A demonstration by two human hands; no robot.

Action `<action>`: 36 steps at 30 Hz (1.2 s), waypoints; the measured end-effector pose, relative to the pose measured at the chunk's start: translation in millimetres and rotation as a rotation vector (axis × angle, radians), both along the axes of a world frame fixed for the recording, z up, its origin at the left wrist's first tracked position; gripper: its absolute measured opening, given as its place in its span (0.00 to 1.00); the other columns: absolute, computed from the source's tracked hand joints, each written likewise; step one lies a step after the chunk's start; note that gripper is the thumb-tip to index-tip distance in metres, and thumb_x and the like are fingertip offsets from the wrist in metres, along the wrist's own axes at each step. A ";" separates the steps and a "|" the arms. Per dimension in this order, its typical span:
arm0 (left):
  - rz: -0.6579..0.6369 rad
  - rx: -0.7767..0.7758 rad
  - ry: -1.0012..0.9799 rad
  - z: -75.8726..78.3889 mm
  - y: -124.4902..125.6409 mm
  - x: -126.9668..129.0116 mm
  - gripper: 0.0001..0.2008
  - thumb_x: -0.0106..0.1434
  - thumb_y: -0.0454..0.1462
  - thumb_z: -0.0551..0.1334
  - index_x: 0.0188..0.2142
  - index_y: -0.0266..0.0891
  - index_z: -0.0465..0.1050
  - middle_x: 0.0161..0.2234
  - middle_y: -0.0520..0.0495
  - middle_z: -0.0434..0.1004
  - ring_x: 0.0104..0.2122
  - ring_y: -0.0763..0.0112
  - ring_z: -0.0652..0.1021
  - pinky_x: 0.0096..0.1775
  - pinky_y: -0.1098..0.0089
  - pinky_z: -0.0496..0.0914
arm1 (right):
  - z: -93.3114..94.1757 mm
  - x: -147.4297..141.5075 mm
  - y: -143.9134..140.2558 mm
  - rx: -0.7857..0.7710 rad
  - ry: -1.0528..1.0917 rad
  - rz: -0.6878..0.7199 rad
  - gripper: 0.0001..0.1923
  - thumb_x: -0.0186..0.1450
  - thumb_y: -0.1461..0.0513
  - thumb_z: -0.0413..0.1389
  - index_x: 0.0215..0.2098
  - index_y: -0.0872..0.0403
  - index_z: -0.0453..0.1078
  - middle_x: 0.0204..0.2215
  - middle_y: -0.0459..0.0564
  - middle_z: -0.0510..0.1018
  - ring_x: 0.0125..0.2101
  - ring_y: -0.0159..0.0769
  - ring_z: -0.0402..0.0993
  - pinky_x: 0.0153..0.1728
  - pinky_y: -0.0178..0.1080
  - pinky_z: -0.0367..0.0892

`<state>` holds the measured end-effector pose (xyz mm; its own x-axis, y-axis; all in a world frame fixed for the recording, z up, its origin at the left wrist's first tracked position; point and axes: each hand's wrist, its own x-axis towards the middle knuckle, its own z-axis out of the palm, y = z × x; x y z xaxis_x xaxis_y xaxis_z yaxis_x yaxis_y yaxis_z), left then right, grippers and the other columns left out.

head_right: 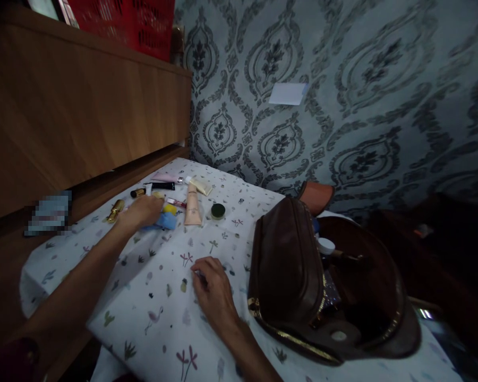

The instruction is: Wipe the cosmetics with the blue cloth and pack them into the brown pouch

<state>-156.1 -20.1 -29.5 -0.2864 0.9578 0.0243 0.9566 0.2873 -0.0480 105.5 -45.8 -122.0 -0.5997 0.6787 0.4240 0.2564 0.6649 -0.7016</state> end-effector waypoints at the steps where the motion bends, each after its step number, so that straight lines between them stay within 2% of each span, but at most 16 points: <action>1: -0.016 -0.005 -0.011 0.5 1.1 -0.1 0.15 0.64 0.28 0.53 0.46 0.31 0.75 0.45 0.30 0.79 0.45 0.53 0.80 0.45 0.61 0.71 | 0.0 0.2 0.1 0.001 -0.001 0.001 0.09 0.64 0.69 0.53 0.37 0.53 0.73 0.37 0.52 0.77 0.40 0.40 0.74 0.41 0.41 0.71; 3: -0.042 -0.004 -0.036 4.1 2.1 -3.9 0.16 0.64 0.29 0.53 0.48 0.34 0.74 0.47 0.33 0.79 0.47 0.55 0.79 0.46 0.63 0.71 | 0.5 0.7 0.3 -0.001 -0.007 0.003 0.08 0.64 0.69 0.53 0.37 0.53 0.73 0.37 0.52 0.77 0.40 0.41 0.74 0.41 0.42 0.71; 6: -0.018 -0.002 -0.067 11.6 -1.3 -23.0 0.17 0.61 0.30 0.55 0.48 0.37 0.74 0.48 0.36 0.79 0.48 0.56 0.78 0.47 0.65 0.71 | 1.2 1.2 0.3 -0.010 -0.017 -0.003 0.08 0.64 0.69 0.53 0.37 0.53 0.73 0.37 0.52 0.77 0.41 0.41 0.74 0.42 0.42 0.71; 9: 0.053 -0.036 -0.105 12.6 -7.7 -48.7 0.16 0.57 0.30 0.56 0.43 0.33 0.77 0.43 0.33 0.80 0.41 0.54 0.80 0.40 0.65 0.73 | 0.2 0.9 0.4 -0.007 -0.017 -0.004 0.08 0.65 0.68 0.52 0.37 0.53 0.73 0.37 0.52 0.77 0.41 0.41 0.74 0.42 0.43 0.71; 12: 0.009 -0.079 -0.195 6.3 -10.4 -62.3 0.13 0.52 0.29 0.57 0.35 0.37 0.79 0.36 0.42 0.82 0.33 0.60 0.81 0.35 0.70 0.72 | -1.8 0.0 0.8 0.000 -0.016 -0.006 0.08 0.64 0.68 0.53 0.36 0.53 0.73 0.37 0.52 0.77 0.41 0.41 0.74 0.42 0.43 0.71; 15: -0.076 -0.009 -0.268 4.0 -9.7 -62.4 0.16 0.54 0.29 0.56 0.39 0.43 0.78 0.37 0.51 0.81 0.36 0.67 0.80 0.37 0.75 0.71 | -2.2 -0.6 0.9 -0.010 -0.020 -0.009 0.08 0.65 0.68 0.53 0.37 0.52 0.73 0.37 0.52 0.77 0.41 0.41 0.74 0.41 0.43 0.72; 17: -0.073 0.093 -0.271 7.8 -10.5 -62.8 0.19 0.57 0.30 0.53 0.45 0.42 0.76 0.42 0.50 0.80 0.41 0.68 0.79 0.42 0.74 0.71 | -1.0 -0.4 0.6 -0.013 -0.019 -0.009 0.08 0.64 0.68 0.53 0.37 0.52 0.73 0.38 0.52 0.77 0.41 0.41 0.74 0.42 0.43 0.72; 19: 0.006 0.230 -0.248 13.2 -12.9 -67.9 0.22 0.59 0.29 0.50 0.50 0.39 0.72 0.47 0.47 0.79 0.46 0.66 0.77 0.45 0.71 0.70 | 0.7 0.1 0.2 -0.013 -0.019 -0.007 0.08 0.64 0.68 0.53 0.37 0.52 0.73 0.37 0.52 0.77 0.41 0.41 0.74 0.42 0.43 0.71; 21: 0.150 0.364 -0.210 16.1 -15.5 -76.9 0.23 0.60 0.29 0.49 0.52 0.38 0.71 0.48 0.44 0.78 0.48 0.64 0.77 0.46 0.70 0.69 | 2.2 0.6 -0.1 -0.015 -0.024 -0.003 0.08 0.64 0.68 0.53 0.36 0.53 0.73 0.37 0.52 0.77 0.41 0.41 0.74 0.43 0.43 0.71; 23: 0.281 0.436 -0.176 14.3 -16.0 -86.4 0.22 0.61 0.30 0.49 0.52 0.37 0.71 0.49 0.42 0.79 0.49 0.62 0.77 0.47 0.69 0.69 | 3.0 1.0 -0.1 -0.012 -0.026 -0.003 0.08 0.65 0.68 0.53 0.36 0.53 0.73 0.37 0.52 0.77 0.41 0.41 0.74 0.43 0.43 0.71; 25: 0.343 0.411 -0.157 8.3 -12.5 -93.2 0.21 0.62 0.32 0.51 0.52 0.37 0.71 0.49 0.39 0.79 0.49 0.57 0.77 0.46 0.65 0.70 | 3.0 1.0 0.0 -0.007 -0.025 -0.002 0.08 0.65 0.68 0.53 0.36 0.53 0.73 0.37 0.52 0.77 0.41 0.41 0.74 0.42 0.44 0.71; 29: 0.367 0.272 -0.160 -8.5 6.4 -94.7 0.19 0.63 0.38 0.55 0.51 0.38 0.74 0.49 0.33 0.79 0.48 0.48 0.78 0.43 0.61 0.71 | 3.4 0.5 -0.1 -0.008 -0.029 -0.009 0.08 0.64 0.67 0.52 0.36 0.52 0.73 0.37 0.52 0.77 0.40 0.42 0.74 0.42 0.44 0.71; 32: 0.378 0.165 -0.162 -18.3 25.7 -90.0 0.19 0.63 0.43 0.57 0.47 0.35 0.77 0.50 0.29 0.78 0.49 0.45 0.78 0.44 0.59 0.71 | 4.8 0.2 -0.3 -0.010 -0.031 -0.006 0.08 0.65 0.68 0.52 0.36 0.52 0.73 0.36 0.52 0.78 0.40 0.42 0.74 0.42 0.44 0.71; 36: 0.405 0.090 -0.160 -24.2 46.5 -84.1 0.20 0.61 0.43 0.61 0.46 0.32 0.78 0.51 0.26 0.77 0.51 0.42 0.77 0.46 0.56 0.70 | 5.4 -0.1 -0.7 -0.008 -0.029 -0.005 0.08 0.64 0.68 0.52 0.36 0.51 0.72 0.36 0.51 0.78 0.40 0.42 0.74 0.41 0.44 0.71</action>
